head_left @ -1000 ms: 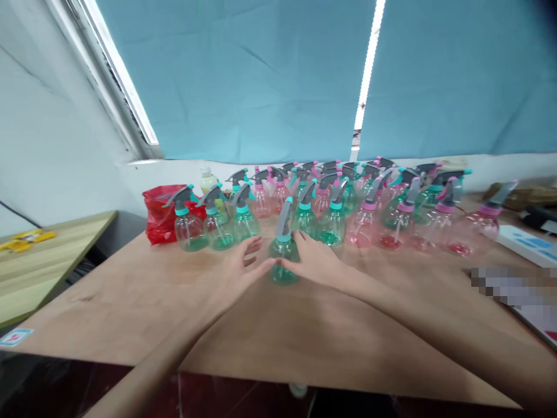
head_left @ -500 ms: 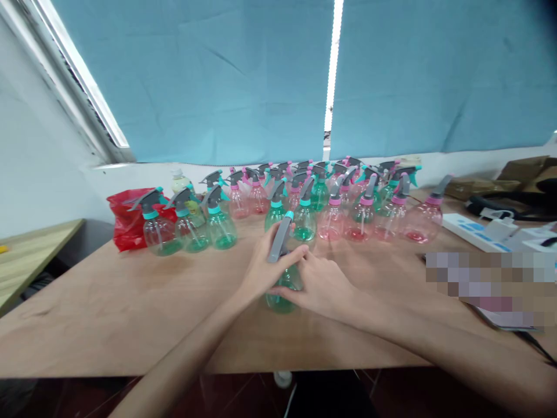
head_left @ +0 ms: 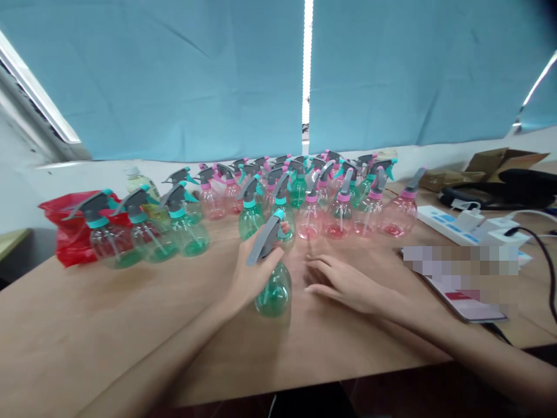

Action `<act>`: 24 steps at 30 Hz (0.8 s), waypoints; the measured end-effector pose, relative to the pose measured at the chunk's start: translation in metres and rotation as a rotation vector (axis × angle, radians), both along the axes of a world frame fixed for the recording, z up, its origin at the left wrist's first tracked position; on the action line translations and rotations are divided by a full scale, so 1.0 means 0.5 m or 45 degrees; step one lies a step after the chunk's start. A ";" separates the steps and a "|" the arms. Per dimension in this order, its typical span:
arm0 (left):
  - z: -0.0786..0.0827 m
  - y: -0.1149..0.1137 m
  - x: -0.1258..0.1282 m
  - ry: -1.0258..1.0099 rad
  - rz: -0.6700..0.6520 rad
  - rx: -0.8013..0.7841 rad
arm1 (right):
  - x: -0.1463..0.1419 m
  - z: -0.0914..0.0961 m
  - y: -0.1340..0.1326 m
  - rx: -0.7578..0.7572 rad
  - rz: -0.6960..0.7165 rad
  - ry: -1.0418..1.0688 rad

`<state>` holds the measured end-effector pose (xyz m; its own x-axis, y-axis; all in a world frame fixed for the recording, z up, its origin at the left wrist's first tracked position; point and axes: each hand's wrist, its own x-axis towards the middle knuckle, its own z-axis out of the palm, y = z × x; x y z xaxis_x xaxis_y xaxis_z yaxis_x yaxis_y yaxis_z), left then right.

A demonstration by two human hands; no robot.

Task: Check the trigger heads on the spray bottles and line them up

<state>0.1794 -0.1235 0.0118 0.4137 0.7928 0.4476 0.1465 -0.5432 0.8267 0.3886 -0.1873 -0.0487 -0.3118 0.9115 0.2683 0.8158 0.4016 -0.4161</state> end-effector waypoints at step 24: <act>0.017 0.039 0.029 0.048 -0.133 -0.027 | 0.008 -0.072 0.108 0.096 0.013 0.050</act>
